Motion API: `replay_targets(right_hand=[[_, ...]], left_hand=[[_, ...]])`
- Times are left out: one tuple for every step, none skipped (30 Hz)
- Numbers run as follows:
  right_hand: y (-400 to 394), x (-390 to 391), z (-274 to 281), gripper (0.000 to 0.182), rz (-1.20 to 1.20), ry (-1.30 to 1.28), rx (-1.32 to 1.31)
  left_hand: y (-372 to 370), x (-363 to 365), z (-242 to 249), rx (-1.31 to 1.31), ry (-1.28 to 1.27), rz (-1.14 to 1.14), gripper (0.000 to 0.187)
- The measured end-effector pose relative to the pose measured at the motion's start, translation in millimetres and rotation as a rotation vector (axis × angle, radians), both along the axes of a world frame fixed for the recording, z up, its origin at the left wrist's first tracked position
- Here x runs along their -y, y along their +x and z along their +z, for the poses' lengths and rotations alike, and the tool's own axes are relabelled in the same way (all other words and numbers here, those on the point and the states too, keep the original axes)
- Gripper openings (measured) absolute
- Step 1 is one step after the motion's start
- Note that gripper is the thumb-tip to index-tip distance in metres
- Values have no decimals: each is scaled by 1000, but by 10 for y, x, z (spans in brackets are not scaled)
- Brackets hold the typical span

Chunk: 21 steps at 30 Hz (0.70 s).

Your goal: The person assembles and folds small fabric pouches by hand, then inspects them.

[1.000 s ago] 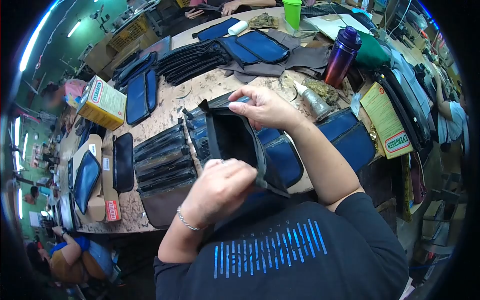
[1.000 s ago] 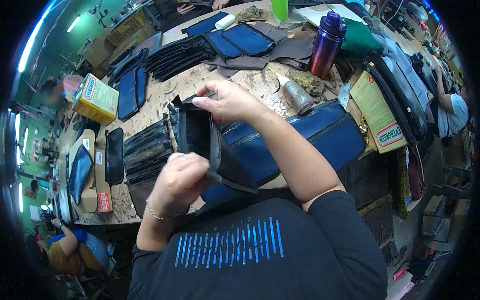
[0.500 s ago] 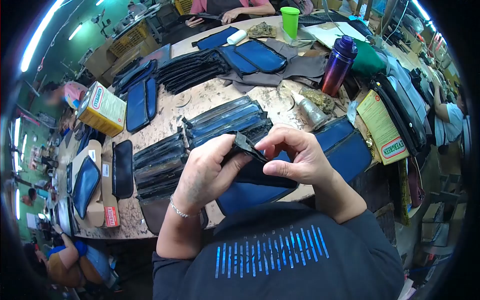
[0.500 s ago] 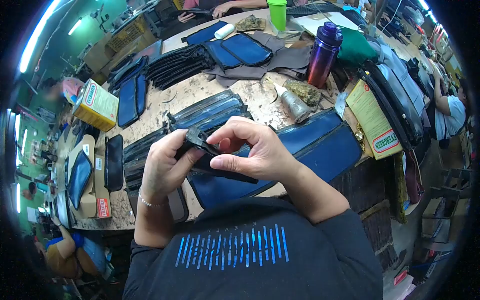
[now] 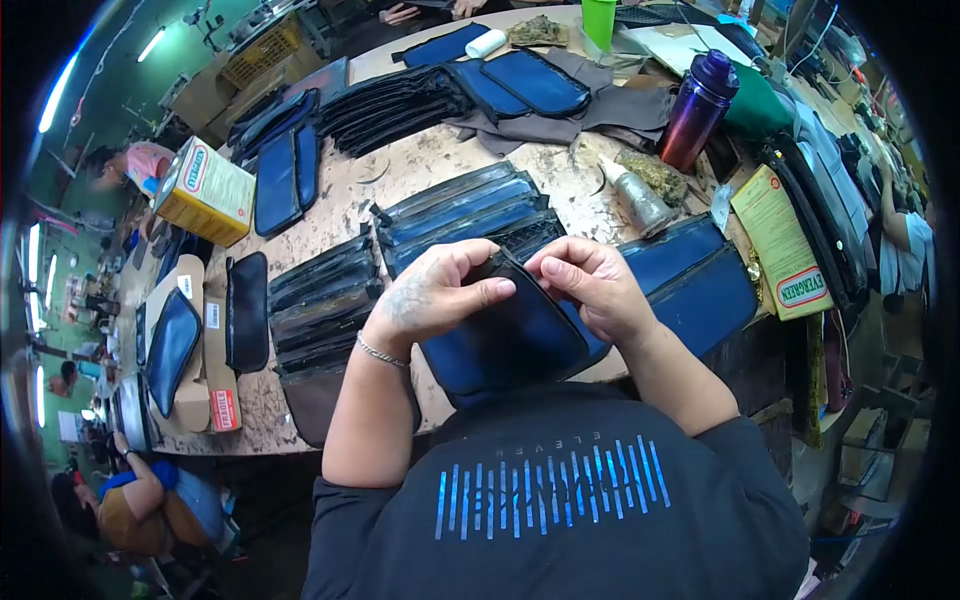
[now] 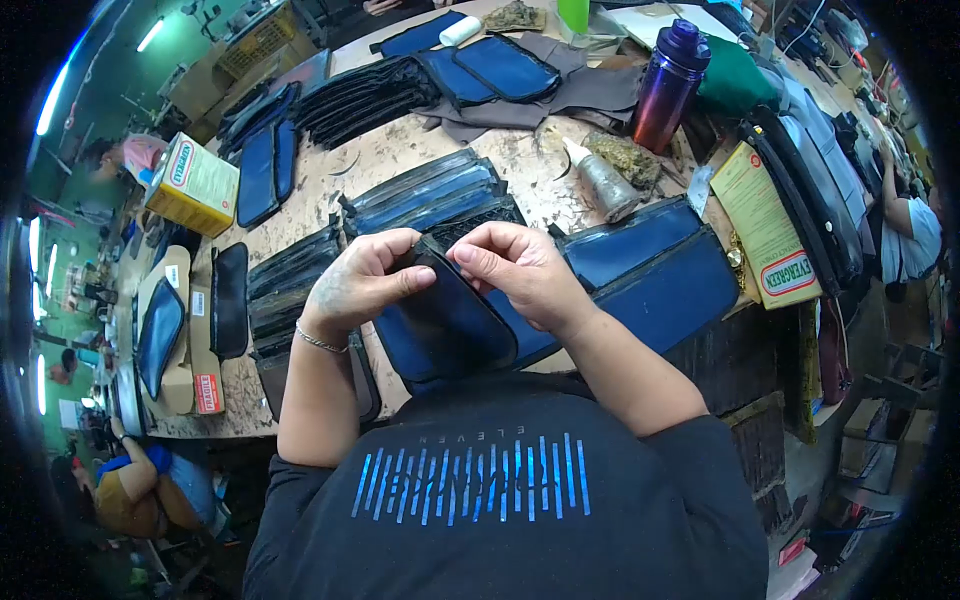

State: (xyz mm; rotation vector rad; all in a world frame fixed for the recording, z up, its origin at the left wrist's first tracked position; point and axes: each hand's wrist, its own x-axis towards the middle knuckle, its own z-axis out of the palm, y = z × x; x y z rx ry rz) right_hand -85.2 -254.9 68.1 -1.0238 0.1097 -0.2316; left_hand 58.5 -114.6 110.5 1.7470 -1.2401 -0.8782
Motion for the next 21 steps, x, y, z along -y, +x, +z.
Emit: replay_targets(right_hand=[[-2,6,-7,14,-24,-56,16],[-14,7,7,14,-27,-55,13],[-24,9,45,14,-29,-127,-5],[-27,8,84,13,-31,-199,-23],[-32,-19,112,13,-49,-205,-39],[-44,-30,125,13,-47,-202,-41],[-54,-43,131,12,-28,-185,-29],[-60,-51,128,12,-9,-168,-17],[-66,-49,115,13,-8,-188,-3],[-79,-51,122,13,-7,-183,-5],[-100,-54,146,13,8,-217,-14],[-122,-55,163,14,23,-251,-23],[-141,-46,162,14,22,-248,-27],[-159,-27,160,14,59,-284,-31],[-174,-15,163,14,96,-320,-36],[-189,-11,187,14,94,-318,-39],[-201,-6,222,12,140,-280,-74],[-209,-2,244,12,185,-243,-108],[-213,-1,245,12,181,-247,-107],[-220,-8,237,13,173,-258,-85],[-229,-14,234,15,166,-269,-62]], left_hand=[[-7,1,-20,-17,-32,-20,32],[-23,7,-34,-36,-66,-41,32],[-54,8,-40,-80,-122,-28,32],[-88,4,-11,-82,-123,-29,32],[-128,-6,44,-96,-89,48,33],[-167,-23,66,-111,-52,126,34],[-214,-31,19,-53,-88,174,34],[-264,-49,24,-54,-84,177,34],[-313,-68,52,-32,-91,186,33],[-348,-86,74,-10,-97,195,32],[-360,-108,81,49,-108,164,29],[-382,-126,71,46,-104,164,29],[-406,-143,60,54,-116,160,28],[-429,-156,49,62,-128,155,28],[-444,-171,71,63,-110,133,25],[-462,-185,80,60,-108,131,25],[-480,-199,86,82,-92,115,25],[-494,-213,94,104,-79,98,24],[-502,-225,108,82,-44,87,23],[-523,-234,123,84,-51,84,23],[-548,-248,137,93,-61,94,23]])
